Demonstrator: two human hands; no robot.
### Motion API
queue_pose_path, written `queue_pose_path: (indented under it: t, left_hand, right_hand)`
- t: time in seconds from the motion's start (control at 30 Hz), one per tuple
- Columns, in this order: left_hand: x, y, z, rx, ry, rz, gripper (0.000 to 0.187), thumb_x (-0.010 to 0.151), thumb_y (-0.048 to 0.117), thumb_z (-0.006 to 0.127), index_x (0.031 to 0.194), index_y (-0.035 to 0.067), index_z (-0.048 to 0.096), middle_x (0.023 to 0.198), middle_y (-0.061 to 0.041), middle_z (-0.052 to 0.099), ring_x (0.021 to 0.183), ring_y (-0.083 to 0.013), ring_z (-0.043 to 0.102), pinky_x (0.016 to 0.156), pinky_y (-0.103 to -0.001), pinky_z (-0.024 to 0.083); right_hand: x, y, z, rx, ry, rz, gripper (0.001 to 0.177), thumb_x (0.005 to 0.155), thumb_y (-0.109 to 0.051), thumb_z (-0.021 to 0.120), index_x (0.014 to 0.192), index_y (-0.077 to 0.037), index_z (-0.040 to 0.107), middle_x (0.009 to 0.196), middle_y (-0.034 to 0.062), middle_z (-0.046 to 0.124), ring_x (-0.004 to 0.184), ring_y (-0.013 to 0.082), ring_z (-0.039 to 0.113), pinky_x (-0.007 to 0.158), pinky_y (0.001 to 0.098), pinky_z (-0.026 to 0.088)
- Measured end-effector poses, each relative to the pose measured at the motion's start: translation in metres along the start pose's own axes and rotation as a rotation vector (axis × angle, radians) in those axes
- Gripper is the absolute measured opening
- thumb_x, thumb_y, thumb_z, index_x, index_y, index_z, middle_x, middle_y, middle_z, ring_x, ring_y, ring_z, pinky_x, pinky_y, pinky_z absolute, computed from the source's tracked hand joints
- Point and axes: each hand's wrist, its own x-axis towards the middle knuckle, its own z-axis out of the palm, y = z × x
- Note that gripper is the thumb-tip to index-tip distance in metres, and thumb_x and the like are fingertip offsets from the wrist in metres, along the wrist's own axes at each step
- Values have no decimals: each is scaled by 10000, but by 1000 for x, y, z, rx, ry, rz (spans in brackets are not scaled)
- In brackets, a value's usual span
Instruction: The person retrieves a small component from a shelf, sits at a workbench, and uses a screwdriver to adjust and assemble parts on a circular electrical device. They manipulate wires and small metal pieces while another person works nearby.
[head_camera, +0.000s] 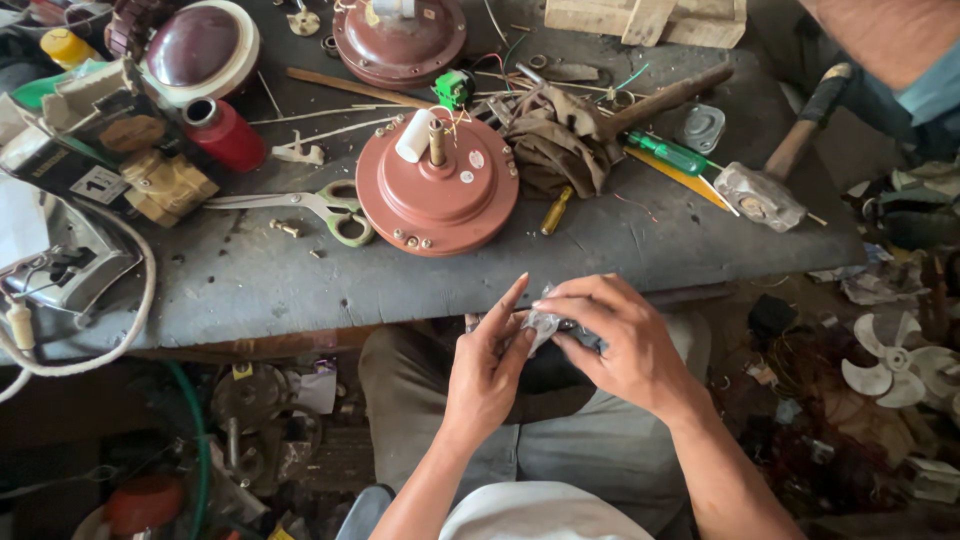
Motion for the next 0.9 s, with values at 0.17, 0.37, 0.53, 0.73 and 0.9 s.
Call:
queue_pose_path:
  t: [0.17, 0.37, 0.53, 0.73, 0.9]
  left_hand:
    - [3, 4, -2, 125, 45, 42, 551, 978, 10, 569, 1518, 82, 491, 769, -56, 645, 643, -104, 513, 651, -248, 493]
    - [2, 5, 1, 268, 119, 43, 540, 961, 11, 598, 1491, 106, 548, 595, -105, 415, 543, -167, 355, 547, -299, 414]
    - [4, 4, 2, 291, 123, 75, 538, 965, -5, 575, 1492, 100, 543, 622, -109, 392, 564, -178, 342, 556, -301, 412]
    - [5, 0, 5, 263, 113, 118, 534, 977, -2, 564, 1503, 90, 546, 625, -91, 433, 574, -146, 354, 605, -285, 437]
    - [5, -3, 8, 68, 81, -153, 520, 984, 62, 575, 1500, 121, 543, 629, 1, 522, 551, -66, 405, 507, -246, 396]
  right_hand:
    - [10, -1, -1, -112, -4, 15, 386, 753, -136, 845, 1126, -155, 748, 928, 8, 720, 888, 230, 666, 808, 365, 548]
    - [1, 8, -12, 162, -63, 84, 395, 718, -116, 875, 1092, -129, 749, 836, -23, 730, 879, 177, 685, 788, 334, 558]
    - [-6, 5, -4, 183, -36, 72, 494, 753, -90, 854, 1223, -118, 703, 906, -1, 728, 887, 175, 722, 790, 334, 589]
    - [-14, 11, 7, 84, -64, 44, 553, 755, -67, 835, 1282, -137, 680, 967, 57, 727, 873, 235, 717, 762, 353, 586]
    - [-26, 18, 15, 214, -59, 92, 502, 805, -59, 817, 1283, -121, 676, 935, 27, 762, 831, 189, 753, 742, 325, 590]
